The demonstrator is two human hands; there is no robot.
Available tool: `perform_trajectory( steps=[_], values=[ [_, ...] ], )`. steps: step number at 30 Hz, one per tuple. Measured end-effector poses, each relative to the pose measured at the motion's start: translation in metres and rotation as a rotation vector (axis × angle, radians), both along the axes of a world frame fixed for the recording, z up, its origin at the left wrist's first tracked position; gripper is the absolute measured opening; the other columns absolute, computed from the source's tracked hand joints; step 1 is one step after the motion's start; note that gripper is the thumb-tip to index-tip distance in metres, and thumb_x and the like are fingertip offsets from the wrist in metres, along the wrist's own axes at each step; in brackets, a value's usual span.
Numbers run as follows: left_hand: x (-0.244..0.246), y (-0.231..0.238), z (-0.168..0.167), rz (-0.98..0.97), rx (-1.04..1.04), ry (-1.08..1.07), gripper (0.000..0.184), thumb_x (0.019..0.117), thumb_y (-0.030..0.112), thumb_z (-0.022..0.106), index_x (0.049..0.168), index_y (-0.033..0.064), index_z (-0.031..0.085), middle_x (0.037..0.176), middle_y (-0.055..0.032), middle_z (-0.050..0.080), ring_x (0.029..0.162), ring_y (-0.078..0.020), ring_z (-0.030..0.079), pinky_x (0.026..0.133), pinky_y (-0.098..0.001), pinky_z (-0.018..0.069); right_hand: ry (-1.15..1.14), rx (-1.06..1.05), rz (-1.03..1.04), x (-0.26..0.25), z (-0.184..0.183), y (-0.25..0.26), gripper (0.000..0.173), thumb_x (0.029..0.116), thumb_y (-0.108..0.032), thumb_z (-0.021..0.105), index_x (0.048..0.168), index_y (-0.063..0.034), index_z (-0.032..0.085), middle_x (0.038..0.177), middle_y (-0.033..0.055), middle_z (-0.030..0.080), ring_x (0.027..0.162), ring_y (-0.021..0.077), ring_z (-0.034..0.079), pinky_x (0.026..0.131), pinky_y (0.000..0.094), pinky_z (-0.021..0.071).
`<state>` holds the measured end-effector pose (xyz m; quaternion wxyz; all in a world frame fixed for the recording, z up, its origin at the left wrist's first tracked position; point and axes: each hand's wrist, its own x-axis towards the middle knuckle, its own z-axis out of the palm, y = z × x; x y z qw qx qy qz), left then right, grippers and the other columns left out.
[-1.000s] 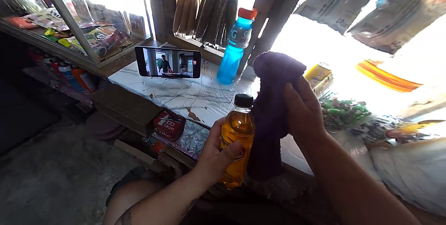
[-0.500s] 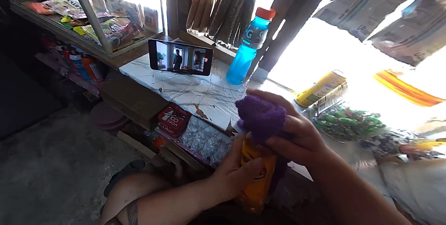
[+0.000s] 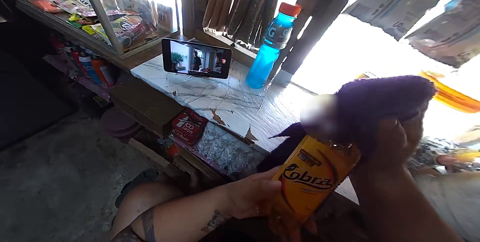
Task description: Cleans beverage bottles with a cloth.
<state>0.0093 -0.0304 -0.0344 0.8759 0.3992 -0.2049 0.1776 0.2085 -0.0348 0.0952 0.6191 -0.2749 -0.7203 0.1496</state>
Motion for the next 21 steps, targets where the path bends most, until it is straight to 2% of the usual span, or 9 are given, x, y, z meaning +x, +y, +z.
perform_trajectory(
  steps=[3,5,9,11,12,13,15,17,21],
  values=[
    [-0.002,0.002,0.001,0.135,0.075,0.043,0.055,0.098,0.061,0.054,0.141,0.0261,0.048,0.109,-0.001,0.071,0.091,-0.0114,0.071,0.073,-0.0254,0.06,0.029,-0.054,-0.009,0.001,0.0,0.003,0.028,0.0941,-0.04,0.07,0.119,-0.0334,0.061,0.105,-0.0178,0.07,0.092,-0.0014,0.068,0.079,0.0187,0.0592],
    [-0.006,0.006,0.004,0.214,0.127,0.081,0.059,0.0983,0.061,0.054,0.143,0.0244,0.044,0.11,-0.0008,0.071,0.091,-0.0114,0.071,0.074,-0.0265,0.0604,0.013,-0.052,-0.021,0.001,0.0,0.005,0.028,0.0942,-0.04,0.07,0.12,-0.0326,0.061,0.105,-0.0174,0.07,0.092,-0.0009,0.069,0.079,0.0193,0.0597],
    [-0.009,0.005,0.01,0.368,0.223,0.094,0.058,0.1029,0.048,0.054,0.147,0.0158,0.034,0.122,0.0052,0.065,0.105,-0.0062,0.067,0.087,-0.028,0.0583,-0.014,-0.072,-0.038,0.002,0.001,0.007,0.031,0.0946,-0.041,0.07,0.122,-0.0324,0.06,0.109,-0.0175,0.069,0.096,-0.0005,0.068,0.082,0.0199,0.0592],
    [-0.009,0.004,0.01,0.487,0.326,0.096,0.065,0.1049,0.039,0.053,0.152,0.0022,0.027,0.128,0.0,0.061,0.112,-0.0052,0.064,0.095,-0.0289,0.0555,-0.012,-0.098,-0.046,0.003,0.0,0.007,0.032,0.094,-0.041,0.071,0.122,-0.0331,0.059,0.108,-0.0174,0.07,0.095,-0.0005,0.068,0.08,0.0193,0.0597],
    [-0.009,0.004,0.01,0.545,0.382,0.107,0.068,0.1052,0.037,0.053,0.152,-0.003,0.025,0.129,-0.0036,0.061,0.112,-0.0053,0.063,0.095,-0.0286,0.0557,-0.017,-0.108,-0.048,0.003,-0.001,0.008,0.032,0.0939,-0.04,0.071,0.122,-0.033,0.059,0.108,-0.0172,0.069,0.094,-0.0004,0.068,0.079,0.0191,0.0597],
    [-0.009,0.003,0.01,0.594,0.431,0.117,0.068,0.1055,0.036,0.052,0.151,-0.0058,0.024,0.128,-0.0061,0.061,0.11,-0.005,0.064,0.092,-0.0273,0.0563,-0.021,-0.115,-0.047,0.003,-0.001,0.008,0.032,0.0937,-0.04,0.071,0.122,-0.0328,0.06,0.108,-0.0172,0.069,0.094,-0.0004,0.068,0.079,0.0193,0.0595],
    [-0.008,0.002,0.011,0.667,0.492,0.113,0.067,0.1058,0.031,0.053,0.15,-0.0107,0.023,0.129,-0.0112,0.061,0.113,-0.006,0.064,0.097,-0.028,0.0548,-0.038,-0.115,-0.041,0.003,0.0,0.01,0.031,0.0942,-0.039,0.071,0.122,-0.0318,0.06,0.109,-0.017,0.069,0.095,-0.0003,0.068,0.08,0.0193,0.0595],
    [-0.007,0.002,0.011,0.746,0.543,0.127,0.069,0.1048,0.03,0.056,0.15,-0.0128,0.025,0.129,-0.0149,0.062,0.115,-0.0073,0.064,0.101,-0.0289,0.0539,-0.056,-0.117,-0.032,0.003,0.0,0.012,0.028,0.0952,-0.035,0.07,0.122,-0.03,0.062,0.109,-0.0156,0.069,0.094,0.0004,0.068,0.079,0.0198,0.0598],
    [-0.006,0.004,0.008,0.853,0.655,0.23,0.072,0.1033,0.034,0.058,0.151,-0.0097,0.027,0.126,-0.0166,0.064,0.111,-0.0102,0.067,0.097,-0.0315,0.0568,-0.104,-0.12,-0.059,0.004,-0.001,0.015,0.024,0.0962,-0.028,0.069,0.119,-0.0278,0.062,0.108,-0.0148,0.069,0.095,0.0002,0.067,0.08,0.0202,0.0594]
  ],
)
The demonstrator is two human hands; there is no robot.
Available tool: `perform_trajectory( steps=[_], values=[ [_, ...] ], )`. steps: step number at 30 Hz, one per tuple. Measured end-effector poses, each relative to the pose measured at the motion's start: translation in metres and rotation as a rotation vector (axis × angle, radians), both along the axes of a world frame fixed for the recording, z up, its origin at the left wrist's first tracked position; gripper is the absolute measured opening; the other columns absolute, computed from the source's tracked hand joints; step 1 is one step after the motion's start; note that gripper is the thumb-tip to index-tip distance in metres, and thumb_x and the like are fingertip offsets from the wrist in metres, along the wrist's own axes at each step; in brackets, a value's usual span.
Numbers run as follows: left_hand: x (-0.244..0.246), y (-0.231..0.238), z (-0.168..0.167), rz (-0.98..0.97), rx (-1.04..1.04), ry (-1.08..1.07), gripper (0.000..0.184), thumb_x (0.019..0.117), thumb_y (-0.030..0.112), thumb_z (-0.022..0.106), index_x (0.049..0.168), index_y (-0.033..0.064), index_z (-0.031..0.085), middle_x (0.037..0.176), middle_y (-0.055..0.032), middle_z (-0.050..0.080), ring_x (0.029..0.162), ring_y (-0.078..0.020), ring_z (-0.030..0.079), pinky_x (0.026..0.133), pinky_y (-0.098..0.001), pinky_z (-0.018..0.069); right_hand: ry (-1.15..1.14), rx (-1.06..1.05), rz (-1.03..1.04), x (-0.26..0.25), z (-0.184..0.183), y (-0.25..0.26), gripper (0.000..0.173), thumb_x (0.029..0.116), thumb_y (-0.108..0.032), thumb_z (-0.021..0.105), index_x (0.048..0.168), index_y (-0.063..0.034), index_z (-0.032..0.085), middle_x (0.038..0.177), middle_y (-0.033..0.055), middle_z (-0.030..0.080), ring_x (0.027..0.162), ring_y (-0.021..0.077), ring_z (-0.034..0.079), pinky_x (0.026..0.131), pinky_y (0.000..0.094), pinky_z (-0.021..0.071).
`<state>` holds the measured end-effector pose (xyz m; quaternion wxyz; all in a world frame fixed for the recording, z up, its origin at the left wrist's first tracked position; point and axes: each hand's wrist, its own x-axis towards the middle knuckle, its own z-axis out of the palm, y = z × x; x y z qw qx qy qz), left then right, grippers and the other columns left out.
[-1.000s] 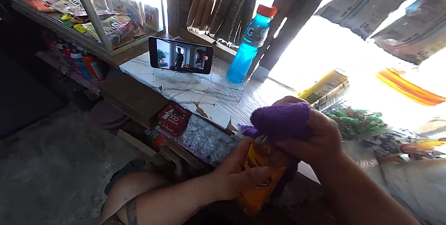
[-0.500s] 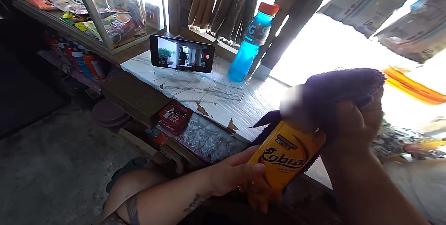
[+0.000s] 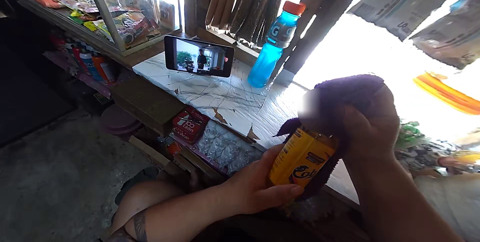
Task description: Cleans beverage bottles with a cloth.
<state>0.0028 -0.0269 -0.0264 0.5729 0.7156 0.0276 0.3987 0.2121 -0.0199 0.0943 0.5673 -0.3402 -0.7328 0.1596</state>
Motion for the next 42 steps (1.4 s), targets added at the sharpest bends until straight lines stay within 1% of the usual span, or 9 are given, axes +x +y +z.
perform_trajectory(
  steps=[8,21,27,30,32,34,36,38,42],
  values=[
    [0.001,-0.002,-0.002,0.166,0.076,0.13,0.075,0.101,0.04,0.061,0.154,-0.0027,0.029,0.12,-0.0143,0.068,0.106,-0.0137,0.07,0.091,-0.0379,0.0601,-0.048,0.04,0.018,0.0,-0.002,0.004,0.024,0.0977,-0.026,0.067,0.121,-0.0264,0.063,0.112,-0.0152,0.069,0.101,-0.0003,0.066,0.087,0.0199,0.0577],
    [0.005,-0.013,-0.004,0.403,0.247,0.275,0.082,0.0981,0.049,0.061,0.154,-0.0032,0.03,0.112,-0.0151,0.071,0.095,-0.0212,0.073,0.076,-0.0441,0.0617,-0.092,0.002,-0.015,-0.001,-0.003,0.003,0.025,0.0936,-0.024,0.072,0.118,-0.0291,0.065,0.109,-0.0193,0.069,0.099,-0.0045,0.065,0.085,0.0167,0.0573],
    [0.0,-0.001,0.003,0.154,0.203,0.146,0.087,0.098,0.049,0.063,0.155,-0.0041,0.025,0.126,-0.0174,0.066,0.111,-0.0179,0.069,0.093,-0.0406,0.0592,0.1,-0.044,0.064,0.005,0.001,-0.002,0.028,0.0954,-0.037,0.069,0.121,-0.0281,0.061,0.108,-0.0127,0.069,0.095,0.0029,0.068,0.08,0.0224,0.0599],
    [-0.001,0.001,0.004,-0.123,0.012,-0.052,0.087,0.0986,0.048,0.061,0.152,-0.0098,0.025,0.131,-0.0161,0.063,0.116,-0.0107,0.065,0.1,-0.0317,0.0557,0.36,-0.065,0.15,0.01,-0.001,-0.003,0.042,0.0861,-0.047,0.077,0.116,-0.0237,0.059,0.097,-0.0028,0.071,0.084,0.0127,0.071,0.073,0.0299,0.0621],
    [-0.001,-0.003,0.001,-0.384,-0.201,-0.111,0.088,0.0975,0.048,0.063,0.152,-0.0053,0.02,0.131,-0.0096,0.061,0.111,-0.0097,0.066,0.093,-0.0293,0.0581,0.452,-0.096,0.192,0.008,-0.003,-0.002,0.045,0.0825,-0.05,0.079,0.113,-0.0225,0.06,0.092,0.0007,0.072,0.079,0.015,0.072,0.069,0.0303,0.0624],
    [0.004,-0.007,-0.006,-0.551,-0.377,-0.142,0.08,0.0969,0.044,0.065,0.151,0.0066,0.02,0.125,-0.0069,0.064,0.102,-0.0157,0.07,0.08,-0.0316,0.0614,0.463,-0.132,0.223,0.007,-0.007,0.0,0.042,0.0838,-0.048,0.078,0.113,-0.0225,0.061,0.09,0.002,0.071,0.077,0.0155,0.071,0.068,0.0303,0.0618],
    [0.007,-0.009,-0.01,-0.577,-0.408,-0.154,0.074,0.0981,0.04,0.064,0.15,0.0108,0.02,0.123,-0.004,0.064,0.101,-0.0142,0.069,0.075,-0.0288,0.0605,0.466,-0.166,0.211,0.008,-0.01,0.002,0.041,0.0837,-0.047,0.079,0.112,-0.0239,0.061,0.088,0.0017,0.071,0.075,0.0155,0.071,0.067,0.031,0.0619],
    [0.007,-0.009,-0.01,-0.521,-0.357,-0.151,0.073,0.0997,0.036,0.062,0.151,0.006,0.02,0.124,-0.0043,0.062,0.103,-0.0115,0.067,0.078,-0.027,0.0587,0.44,-0.154,0.193,0.01,-0.009,0.003,0.042,0.0836,-0.047,0.079,0.113,-0.0239,0.062,0.091,0.0012,0.071,0.077,0.0154,0.071,0.068,0.0311,0.0621],
    [0.003,-0.006,-0.001,-0.393,-0.27,-0.116,0.074,0.0992,0.026,0.062,0.15,-0.0065,0.019,0.128,-0.0087,0.059,0.112,-0.0084,0.064,0.094,-0.0288,0.056,0.372,-0.119,0.144,0.006,-0.004,0.002,0.038,0.0876,-0.047,0.076,0.116,-0.0262,0.061,0.094,-0.0022,0.071,0.079,0.0128,0.071,0.069,0.0287,0.062]
  ],
)
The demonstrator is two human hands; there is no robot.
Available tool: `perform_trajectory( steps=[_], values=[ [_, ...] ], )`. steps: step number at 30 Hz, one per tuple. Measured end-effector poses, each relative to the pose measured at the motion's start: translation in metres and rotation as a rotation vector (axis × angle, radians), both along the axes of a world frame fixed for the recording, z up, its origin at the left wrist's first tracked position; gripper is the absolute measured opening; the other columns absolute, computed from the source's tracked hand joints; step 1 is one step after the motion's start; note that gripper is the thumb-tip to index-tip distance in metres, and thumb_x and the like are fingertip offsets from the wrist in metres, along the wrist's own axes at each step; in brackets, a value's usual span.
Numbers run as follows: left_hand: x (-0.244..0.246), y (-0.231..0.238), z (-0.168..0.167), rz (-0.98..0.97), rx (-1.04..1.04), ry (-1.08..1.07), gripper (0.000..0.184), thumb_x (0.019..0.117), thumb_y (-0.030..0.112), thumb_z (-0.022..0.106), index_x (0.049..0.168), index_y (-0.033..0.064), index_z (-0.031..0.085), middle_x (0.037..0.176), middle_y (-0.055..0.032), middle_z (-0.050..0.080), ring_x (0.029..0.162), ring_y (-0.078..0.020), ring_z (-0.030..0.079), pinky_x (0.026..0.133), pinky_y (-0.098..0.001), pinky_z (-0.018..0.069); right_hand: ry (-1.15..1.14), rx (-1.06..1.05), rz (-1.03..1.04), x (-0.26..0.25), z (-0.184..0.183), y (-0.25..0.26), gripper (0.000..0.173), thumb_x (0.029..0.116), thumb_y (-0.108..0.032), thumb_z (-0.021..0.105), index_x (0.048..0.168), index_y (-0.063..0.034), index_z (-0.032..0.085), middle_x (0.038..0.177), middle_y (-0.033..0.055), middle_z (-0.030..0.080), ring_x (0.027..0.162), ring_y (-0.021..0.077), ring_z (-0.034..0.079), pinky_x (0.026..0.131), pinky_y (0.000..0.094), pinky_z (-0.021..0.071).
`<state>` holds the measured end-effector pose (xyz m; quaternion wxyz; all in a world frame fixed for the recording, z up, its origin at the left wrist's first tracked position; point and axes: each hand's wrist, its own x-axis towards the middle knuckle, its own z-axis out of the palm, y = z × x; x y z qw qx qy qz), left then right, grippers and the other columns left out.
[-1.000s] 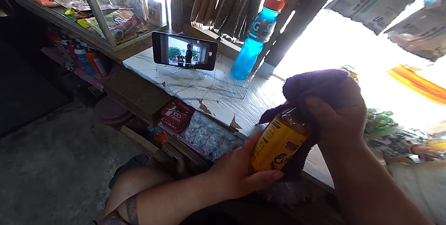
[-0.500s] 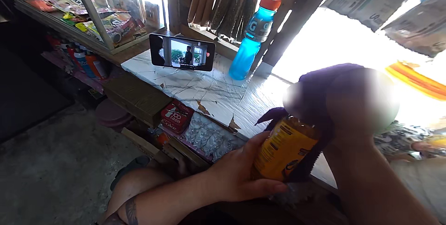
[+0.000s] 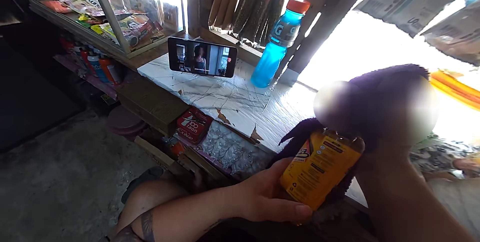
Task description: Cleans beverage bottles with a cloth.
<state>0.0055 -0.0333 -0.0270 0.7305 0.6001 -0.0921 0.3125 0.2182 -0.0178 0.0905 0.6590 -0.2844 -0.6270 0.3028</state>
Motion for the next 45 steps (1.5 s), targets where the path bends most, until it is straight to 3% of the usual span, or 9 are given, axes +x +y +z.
perform_trajectory(
  steps=[3,10,16,19,24,33,36,40,45],
  values=[
    [0.0,0.002,-0.002,0.196,0.183,0.048,0.077,0.0979,0.025,0.064,0.149,-0.0138,0.021,0.129,-0.018,0.061,0.116,-0.0109,0.064,0.101,-0.0311,0.0544,-0.056,0.006,-0.003,-0.002,0.001,-0.001,0.034,0.0902,-0.045,0.074,0.117,-0.0282,0.061,0.098,-0.0056,0.071,0.082,0.0102,0.071,0.071,0.0276,0.0623],
    [-0.005,-0.004,0.006,0.575,0.531,0.33,0.089,0.091,0.041,0.072,0.152,-0.0081,0.029,0.109,-0.0181,0.071,0.097,-0.0224,0.073,0.081,-0.0437,0.0607,-0.138,0.034,-0.047,-0.002,0.001,-0.004,0.034,0.0917,-0.043,0.073,0.12,-0.0295,0.06,0.102,-0.0099,0.071,0.086,0.0064,0.07,0.073,0.0252,0.0619],
    [-0.001,0.001,0.0,0.21,0.333,0.02,0.086,0.0986,0.042,0.063,0.149,-0.0153,0.024,0.13,-0.0215,0.061,0.118,-0.0122,0.064,0.102,-0.0313,0.0529,0.034,-0.015,0.159,-0.002,0.011,-0.009,0.038,0.0804,-0.052,0.078,0.1,-0.0203,0.07,0.083,-0.0013,0.072,0.073,0.0111,0.071,0.065,0.0238,0.0602],
    [0.003,-0.004,-0.006,-0.124,0.017,-0.033,0.084,0.0995,0.038,0.062,0.153,-0.0047,0.015,0.131,-0.0129,0.061,0.109,-0.0141,0.068,0.091,-0.0328,0.0591,0.03,-0.028,0.2,-0.001,0.009,-0.007,0.037,0.0818,-0.055,0.075,0.099,-0.0226,0.071,0.086,-0.005,0.071,0.077,0.008,0.07,0.068,0.0215,0.0589],
    [0.003,-0.005,-0.004,0.029,0.125,-0.034,0.08,0.1011,0.036,0.06,0.15,-0.0118,0.017,0.13,-0.013,0.058,0.113,-0.0052,0.063,0.093,-0.0246,0.0551,0.089,-0.022,0.177,-0.003,0.006,-0.004,0.036,0.0849,-0.049,0.075,0.103,-0.0188,0.068,0.084,0.0016,0.071,0.074,0.0139,0.071,0.066,0.0272,0.0612],
    [-0.005,0.002,0.003,0.642,0.405,0.259,0.088,0.0953,0.048,0.065,0.151,-0.0089,0.028,0.118,-0.0164,0.069,0.107,-0.0159,0.07,0.09,-0.0405,0.0603,0.102,-0.308,-0.053,-0.035,-0.003,-0.003,0.041,0.1104,-0.04,0.03,0.137,-0.0205,0.053,0.12,-0.0025,0.068,0.11,0.0102,0.066,0.092,0.029,0.0581],
    [-0.01,0.009,0.007,0.78,0.398,0.242,0.088,0.0959,0.049,0.064,0.151,-0.0094,0.029,0.115,-0.0168,0.07,0.106,-0.0147,0.071,0.09,-0.0386,0.0605,-0.068,-0.381,-0.183,-0.055,-0.013,-0.015,0.044,0.1104,-0.043,0.03,0.151,-0.0274,0.04,0.128,-0.0149,0.063,0.116,-0.0035,0.06,0.099,0.0205,0.052],
    [-0.02,0.022,0.012,0.935,0.321,0.231,0.085,0.0962,0.05,0.063,0.153,-0.0038,0.028,0.116,-0.0114,0.069,0.106,-0.0075,0.068,0.092,-0.0324,0.059,-0.344,-0.281,0.134,-0.059,-0.034,-0.019,0.066,0.1094,-0.037,0.043,0.161,-0.0267,0.003,0.138,-0.0136,0.055,0.123,-0.0036,0.056,0.107,0.022,0.0486],
    [-0.025,0.03,0.014,0.912,0.207,0.225,0.089,0.0957,0.047,0.063,0.153,-0.0055,0.021,0.117,-0.0094,0.068,0.107,-0.0038,0.067,0.094,-0.0275,0.0578,-0.497,-0.182,0.212,-0.058,-0.048,-0.016,0.071,0.1096,-0.033,0.045,0.163,-0.0201,0.0,0.145,-0.0057,0.05,0.13,-0.0022,0.051,0.114,0.023,0.0427]
  ],
)
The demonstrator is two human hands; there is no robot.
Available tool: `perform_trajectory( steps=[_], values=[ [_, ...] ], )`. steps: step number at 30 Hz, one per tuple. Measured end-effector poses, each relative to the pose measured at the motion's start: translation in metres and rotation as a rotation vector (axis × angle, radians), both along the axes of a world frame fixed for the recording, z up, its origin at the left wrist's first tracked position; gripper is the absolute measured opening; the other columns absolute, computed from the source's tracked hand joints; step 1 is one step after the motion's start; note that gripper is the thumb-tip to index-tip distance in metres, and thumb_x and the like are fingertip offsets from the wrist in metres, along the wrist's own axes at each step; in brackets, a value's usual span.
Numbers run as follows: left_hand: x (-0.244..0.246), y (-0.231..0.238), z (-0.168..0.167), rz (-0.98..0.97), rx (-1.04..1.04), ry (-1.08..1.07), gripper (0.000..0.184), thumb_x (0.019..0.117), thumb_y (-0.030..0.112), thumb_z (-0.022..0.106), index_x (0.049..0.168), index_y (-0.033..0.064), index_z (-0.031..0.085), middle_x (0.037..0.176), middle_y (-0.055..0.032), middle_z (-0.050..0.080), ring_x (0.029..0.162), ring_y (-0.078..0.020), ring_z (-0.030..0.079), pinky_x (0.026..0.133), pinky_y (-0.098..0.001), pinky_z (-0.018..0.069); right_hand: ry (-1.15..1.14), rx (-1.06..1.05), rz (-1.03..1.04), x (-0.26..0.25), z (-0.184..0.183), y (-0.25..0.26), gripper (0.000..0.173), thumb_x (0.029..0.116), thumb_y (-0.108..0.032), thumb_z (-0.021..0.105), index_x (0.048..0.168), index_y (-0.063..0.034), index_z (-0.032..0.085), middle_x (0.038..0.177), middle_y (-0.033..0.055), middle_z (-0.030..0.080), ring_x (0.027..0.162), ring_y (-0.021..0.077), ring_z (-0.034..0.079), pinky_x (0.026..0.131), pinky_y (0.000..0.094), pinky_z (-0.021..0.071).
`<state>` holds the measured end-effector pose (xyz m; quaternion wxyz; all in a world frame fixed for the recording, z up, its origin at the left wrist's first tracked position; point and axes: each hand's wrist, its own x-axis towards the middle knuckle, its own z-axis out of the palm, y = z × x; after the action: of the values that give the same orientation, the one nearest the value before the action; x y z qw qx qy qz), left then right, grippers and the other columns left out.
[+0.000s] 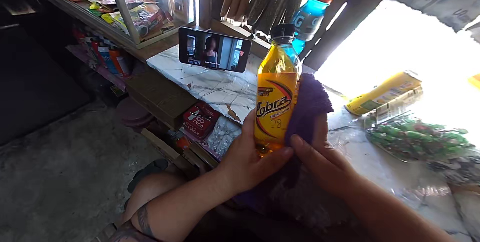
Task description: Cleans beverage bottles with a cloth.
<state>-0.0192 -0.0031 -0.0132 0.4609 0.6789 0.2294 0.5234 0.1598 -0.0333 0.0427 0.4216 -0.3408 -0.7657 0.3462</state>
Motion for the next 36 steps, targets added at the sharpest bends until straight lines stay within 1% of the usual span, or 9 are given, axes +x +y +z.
perform_trajectory(
  steps=[6,10,14,19,23,26,29,32,36],
  values=[
    [0.009,-0.011,-0.007,-0.057,0.145,0.098,0.088,0.0963,0.043,0.066,0.155,-0.0033,0.021,0.118,-0.0156,0.069,0.108,-0.0148,0.07,0.092,-0.0398,0.0599,0.065,0.17,-0.141,0.003,0.009,-0.003,0.062,0.1082,-0.03,0.049,0.159,-0.0323,0.013,0.136,-0.0145,0.056,0.121,-0.001,0.058,0.105,0.0228,0.0511],
    [0.011,-0.023,-0.002,-0.128,0.173,0.234,0.089,0.0937,0.042,0.07,0.154,-0.0075,0.027,0.115,-0.0179,0.071,0.102,-0.0211,0.072,0.085,-0.044,0.061,0.178,0.207,-0.365,0.013,0.029,-0.004,0.07,0.1024,-0.036,0.059,0.156,-0.0273,0.015,0.133,-0.0163,0.058,0.12,0.0011,0.06,0.102,0.0239,0.0535],
    [0.015,-0.026,-0.002,-0.172,0.229,0.34,0.088,0.092,0.042,0.072,0.152,-0.0069,0.03,0.113,-0.0178,0.071,0.097,-0.0234,0.073,0.081,-0.0442,0.0609,0.351,0.067,-0.558,0.022,0.05,0.0,0.062,0.0936,-0.021,0.066,0.144,-0.0196,0.032,0.114,-0.0127,0.066,0.101,0.0013,0.068,0.088,0.0221,0.0593],
    [0.022,-0.028,-0.009,-0.213,0.195,0.26,0.091,0.0903,0.042,0.074,0.153,-0.0066,0.029,0.115,-0.0178,0.071,0.102,-0.0221,0.072,0.085,-0.0429,0.0603,0.37,0.017,-0.506,0.028,0.056,0.004,0.056,0.0942,-0.013,0.063,0.14,-0.0206,0.032,0.109,-0.0109,0.068,0.097,0.0038,0.07,0.085,0.022,0.0603],
    [0.025,-0.019,-0.014,-0.564,0.056,-0.048,0.083,0.1009,0.036,0.061,0.155,-0.0095,0.018,0.125,-0.0194,0.064,0.111,-0.0142,0.067,0.095,-0.0345,0.0573,0.45,-0.001,-0.466,0.037,0.058,0.003,0.043,0.0947,-0.014,0.059,0.132,-0.0229,0.04,0.105,-0.0092,0.07,0.094,0.0051,0.071,0.081,0.0218,0.061],
    [0.025,-0.017,-0.015,-0.797,-0.133,-0.238,0.072,0.1077,0.032,0.046,0.157,-0.0044,0.01,0.142,-0.0131,0.052,0.121,-0.0107,0.06,0.098,-0.0333,0.0554,0.555,-0.032,-0.43,0.041,0.054,0.005,0.042,0.0948,-0.017,0.06,0.132,-0.0208,0.042,0.107,-0.0043,0.07,0.097,0.009,0.071,0.084,0.0258,0.0614],
    [0.025,-0.021,-0.017,-0.753,-0.128,-0.218,0.067,0.1098,0.032,0.041,0.157,-0.0031,0.009,0.135,-0.0102,0.056,0.109,-0.0069,0.064,0.083,-0.0271,0.0591,0.548,0.022,-0.437,0.035,0.051,0.006,0.043,0.0984,-0.018,0.058,0.137,-0.0221,0.039,0.112,-0.0049,0.07,0.102,0.0103,0.071,0.089,0.0287,0.0608],
    [0.028,-0.023,-0.019,-0.677,-0.063,-0.212,0.073,0.1093,0.036,0.042,0.157,-0.0072,0.008,0.138,-0.0152,0.055,0.111,-0.0063,0.063,0.084,-0.0249,0.0576,0.477,0.151,-0.464,0.029,0.045,0.006,0.041,0.1033,-0.021,0.049,0.142,-0.0189,0.035,0.121,-0.005,0.068,0.112,0.0128,0.068,0.098,0.0331,0.0579],
    [0.025,-0.023,-0.02,-0.594,-0.034,-0.216,0.077,0.1096,0.043,0.038,0.157,-0.0064,0.003,0.135,-0.0134,0.056,0.101,-0.0013,0.063,0.076,-0.02,0.0566,0.285,0.266,-0.408,0.021,0.03,0.001,0.044,0.105,-0.039,0.053,0.144,-0.0316,0.034,0.124,-0.0208,0.063,0.117,-0.0013,0.061,0.102,0.0233,0.0523]
  ],
)
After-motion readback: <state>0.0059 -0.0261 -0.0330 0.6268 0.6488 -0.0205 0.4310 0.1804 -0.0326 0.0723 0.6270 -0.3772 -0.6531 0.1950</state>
